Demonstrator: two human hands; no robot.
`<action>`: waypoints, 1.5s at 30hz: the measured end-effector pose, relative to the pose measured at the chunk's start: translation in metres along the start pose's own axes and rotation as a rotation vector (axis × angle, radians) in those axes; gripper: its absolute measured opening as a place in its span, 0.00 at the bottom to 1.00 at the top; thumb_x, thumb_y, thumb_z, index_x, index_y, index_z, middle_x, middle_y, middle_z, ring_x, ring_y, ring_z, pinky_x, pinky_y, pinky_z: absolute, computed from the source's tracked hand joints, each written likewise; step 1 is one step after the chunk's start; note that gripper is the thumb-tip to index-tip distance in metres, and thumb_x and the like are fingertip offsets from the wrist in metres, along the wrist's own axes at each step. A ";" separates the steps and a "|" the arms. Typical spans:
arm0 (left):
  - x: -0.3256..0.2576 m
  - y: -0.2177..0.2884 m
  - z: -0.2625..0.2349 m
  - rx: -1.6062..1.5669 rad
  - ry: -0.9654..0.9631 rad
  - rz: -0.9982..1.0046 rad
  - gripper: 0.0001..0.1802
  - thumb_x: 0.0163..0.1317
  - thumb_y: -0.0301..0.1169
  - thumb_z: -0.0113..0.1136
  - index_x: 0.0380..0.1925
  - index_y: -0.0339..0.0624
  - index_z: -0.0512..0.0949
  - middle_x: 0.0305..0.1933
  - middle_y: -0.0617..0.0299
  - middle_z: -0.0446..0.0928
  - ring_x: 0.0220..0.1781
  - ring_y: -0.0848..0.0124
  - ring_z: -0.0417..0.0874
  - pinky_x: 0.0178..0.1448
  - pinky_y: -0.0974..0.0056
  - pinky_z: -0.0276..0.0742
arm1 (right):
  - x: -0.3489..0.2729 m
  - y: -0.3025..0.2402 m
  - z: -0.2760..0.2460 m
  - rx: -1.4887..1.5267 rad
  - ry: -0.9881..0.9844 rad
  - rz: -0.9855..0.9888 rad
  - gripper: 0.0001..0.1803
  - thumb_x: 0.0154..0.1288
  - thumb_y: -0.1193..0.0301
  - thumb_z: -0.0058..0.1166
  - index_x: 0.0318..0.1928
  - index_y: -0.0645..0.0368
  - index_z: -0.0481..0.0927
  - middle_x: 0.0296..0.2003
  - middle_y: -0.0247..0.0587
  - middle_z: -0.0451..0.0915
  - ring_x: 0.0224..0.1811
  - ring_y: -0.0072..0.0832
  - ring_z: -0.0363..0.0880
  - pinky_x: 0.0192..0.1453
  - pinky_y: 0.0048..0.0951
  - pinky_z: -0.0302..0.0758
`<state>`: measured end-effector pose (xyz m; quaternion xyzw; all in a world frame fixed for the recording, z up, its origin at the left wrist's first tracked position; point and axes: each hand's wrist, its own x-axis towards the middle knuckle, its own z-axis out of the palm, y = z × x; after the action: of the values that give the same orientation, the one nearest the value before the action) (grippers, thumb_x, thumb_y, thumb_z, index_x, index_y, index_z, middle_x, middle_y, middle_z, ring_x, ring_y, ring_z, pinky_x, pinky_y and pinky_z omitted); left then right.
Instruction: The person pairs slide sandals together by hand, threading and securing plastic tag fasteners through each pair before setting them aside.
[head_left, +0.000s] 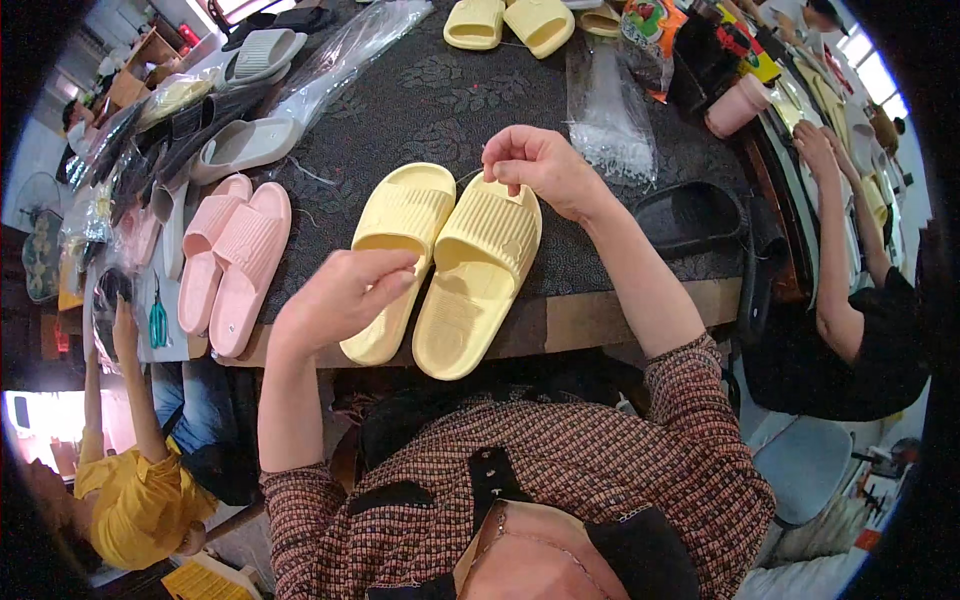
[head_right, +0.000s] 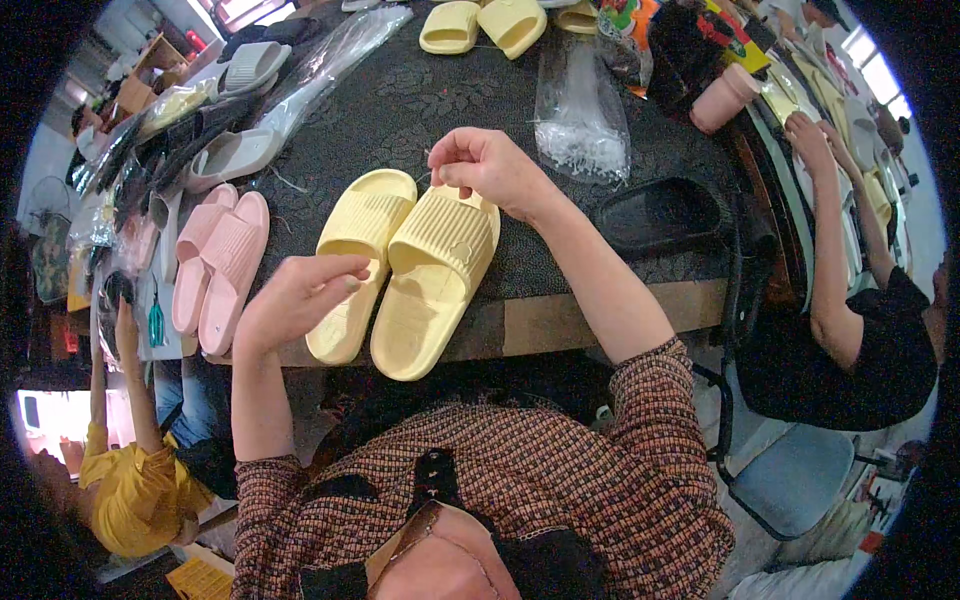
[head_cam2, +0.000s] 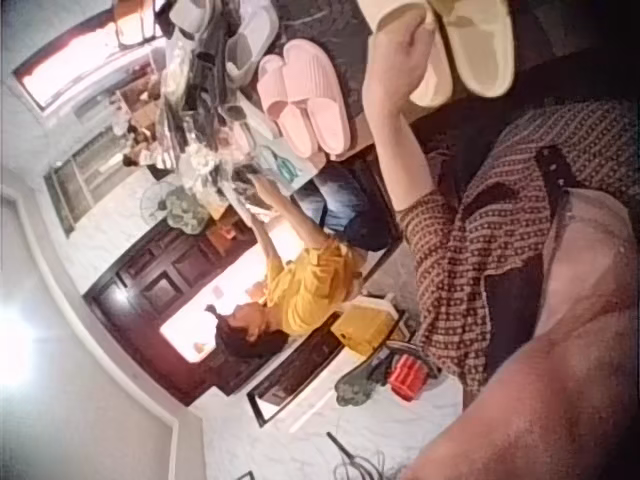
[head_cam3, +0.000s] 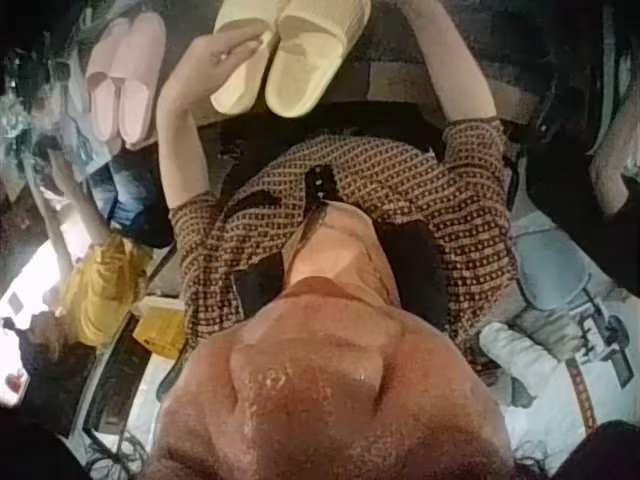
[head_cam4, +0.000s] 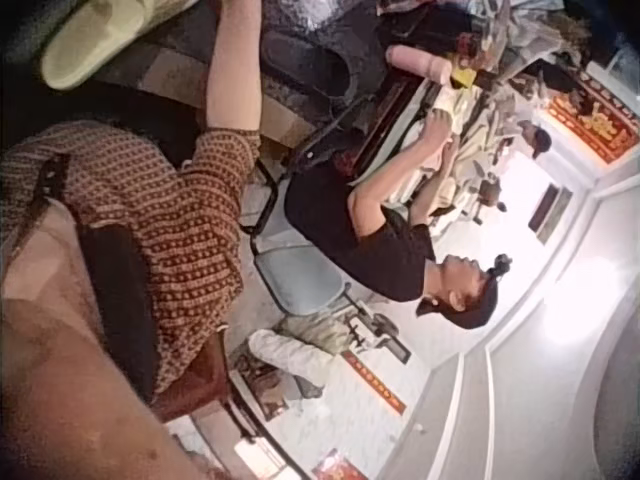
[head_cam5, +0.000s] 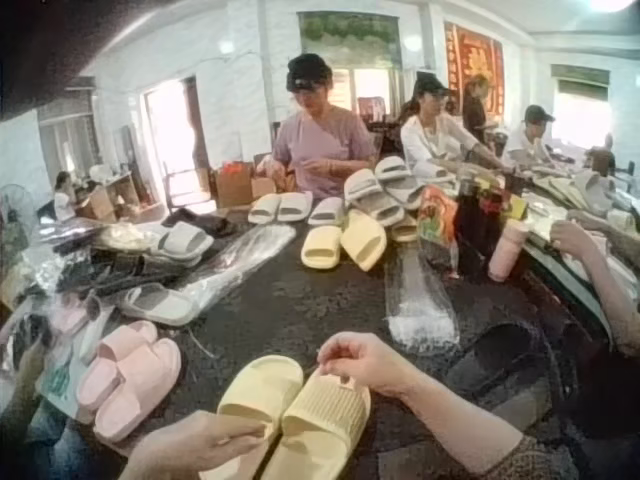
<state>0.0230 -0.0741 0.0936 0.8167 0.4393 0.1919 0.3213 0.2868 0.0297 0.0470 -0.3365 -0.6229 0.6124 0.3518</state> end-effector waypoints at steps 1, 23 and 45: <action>-0.001 0.005 -0.004 -0.103 0.047 -0.040 0.12 0.64 0.30 0.53 0.40 0.30 0.77 0.35 0.49 0.80 0.38 0.62 0.83 0.41 0.62 0.77 | -0.001 -0.003 0.003 0.002 0.035 -0.020 0.07 0.60 0.78 0.55 0.39 0.63 0.76 0.32 0.35 0.80 0.33 0.18 0.77 0.35 0.20 0.74; 0.097 0.013 0.067 -0.420 0.419 -0.198 0.07 0.64 0.28 0.56 0.38 0.34 0.77 0.26 0.64 0.78 0.27 0.80 0.76 0.30 0.73 0.72 | -0.024 0.001 0.013 0.046 0.213 -0.119 0.07 0.63 0.75 0.55 0.41 0.62 0.77 0.33 0.32 0.81 0.32 0.14 0.75 0.35 0.17 0.72; 0.094 0.014 0.062 -0.809 0.470 -0.174 0.06 0.65 0.29 0.56 0.37 0.39 0.78 0.25 0.72 0.73 0.21 0.88 0.66 0.23 0.81 0.60 | -0.035 -0.001 0.015 -0.102 0.248 -0.202 0.07 0.63 0.77 0.54 0.42 0.64 0.79 0.31 0.29 0.79 0.34 0.13 0.76 0.39 0.17 0.74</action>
<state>0.1191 -0.0230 0.0621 0.5206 0.4569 0.4993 0.5206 0.2929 -0.0082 0.0468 -0.3628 -0.6357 0.4951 0.4682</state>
